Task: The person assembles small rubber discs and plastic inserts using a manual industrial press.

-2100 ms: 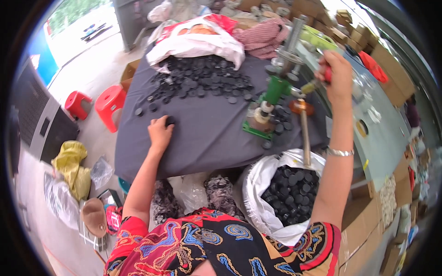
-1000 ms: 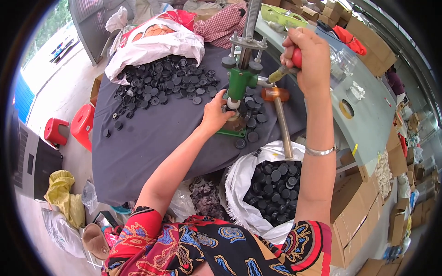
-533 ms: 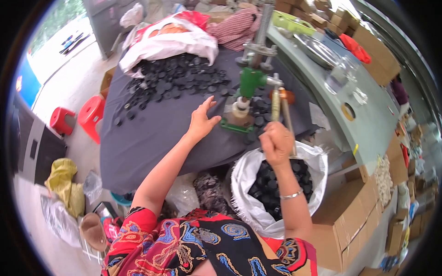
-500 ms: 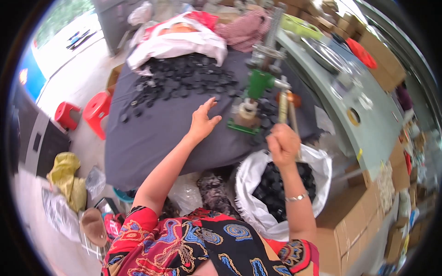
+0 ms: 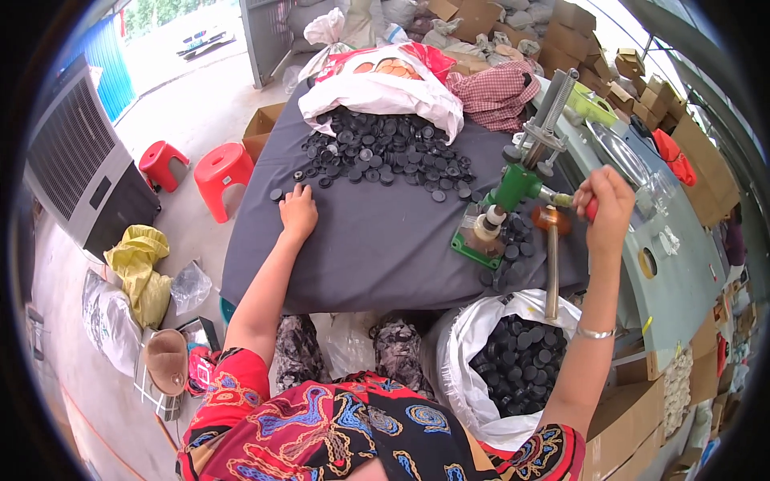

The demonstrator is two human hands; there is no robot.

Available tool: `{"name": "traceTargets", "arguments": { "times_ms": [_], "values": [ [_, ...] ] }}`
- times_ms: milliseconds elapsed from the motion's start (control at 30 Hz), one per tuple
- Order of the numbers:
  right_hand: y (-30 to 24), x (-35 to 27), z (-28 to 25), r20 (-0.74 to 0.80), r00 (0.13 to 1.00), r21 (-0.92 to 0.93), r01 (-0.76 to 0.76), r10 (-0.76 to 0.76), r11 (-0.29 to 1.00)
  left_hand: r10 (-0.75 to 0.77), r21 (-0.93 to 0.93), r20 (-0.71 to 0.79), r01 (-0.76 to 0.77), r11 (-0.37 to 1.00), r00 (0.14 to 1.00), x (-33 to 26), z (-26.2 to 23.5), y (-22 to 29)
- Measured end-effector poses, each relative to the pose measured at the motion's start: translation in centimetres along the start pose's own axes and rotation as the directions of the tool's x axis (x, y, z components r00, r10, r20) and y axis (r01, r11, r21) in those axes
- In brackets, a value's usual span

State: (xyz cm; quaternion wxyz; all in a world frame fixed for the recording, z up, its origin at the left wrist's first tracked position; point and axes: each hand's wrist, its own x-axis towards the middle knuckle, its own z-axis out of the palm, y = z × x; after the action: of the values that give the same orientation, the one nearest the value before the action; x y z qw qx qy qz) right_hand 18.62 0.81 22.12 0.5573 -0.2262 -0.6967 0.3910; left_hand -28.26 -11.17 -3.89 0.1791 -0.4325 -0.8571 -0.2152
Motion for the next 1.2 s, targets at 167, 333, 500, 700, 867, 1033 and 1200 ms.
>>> {"name": "traceTargets", "arguments": {
  "times_ms": [167, 333, 500, 700, 867, 1033, 1200],
  "values": [
    [-0.7, 3.3, -0.7, -0.034, 0.999, 0.036, -0.041, 0.043, 0.998, 0.149, -0.272, 0.011, -0.14, 0.952, 0.989, -1.8, -1.1, 2.3],
    [-0.9, 4.4, -1.0, -0.061, 0.996, 0.053, -0.057, 0.06, 0.997, 0.082, -0.344, -0.016, -0.082, 0.935, 0.997, -1.4, -1.2, 3.0],
    [-0.7, 4.7, -0.4, -0.151, 0.985, 0.037, -0.078, 0.083, 0.996, 0.178, -0.686, 0.041, -0.102, 0.72, 0.983, -2.0, -1.0, 9.8],
    [-0.5, 5.3, -0.8, -0.04, 0.999, 0.094, -0.02, 0.023, 0.995, 0.447, -0.881, -0.018, -0.225, 0.416, 0.895, -3.2, -1.8, 23.3],
    [-0.4, 5.2, -0.9, -0.036, 0.999, 0.116, -0.029, 0.034, 0.993, 0.54, -0.882, 0.072, -0.2, 0.427, 0.839, -2.5, -0.3, 27.8],
    [-0.5, 5.2, -0.9, -0.044, 0.999, 0.102, -0.018, 0.022, 0.995, 0.58, -0.879, 0.027, -0.257, 0.402, 0.814, -2.3, 0.8, 30.1],
    [-0.4, 4.0, -0.6, -0.064, 0.998, 0.055, -0.007, 0.01, 0.998, 0.588, -0.882, 0.094, -0.206, 0.423, 0.803, -2.5, 0.8, 31.3]
  ]
}}
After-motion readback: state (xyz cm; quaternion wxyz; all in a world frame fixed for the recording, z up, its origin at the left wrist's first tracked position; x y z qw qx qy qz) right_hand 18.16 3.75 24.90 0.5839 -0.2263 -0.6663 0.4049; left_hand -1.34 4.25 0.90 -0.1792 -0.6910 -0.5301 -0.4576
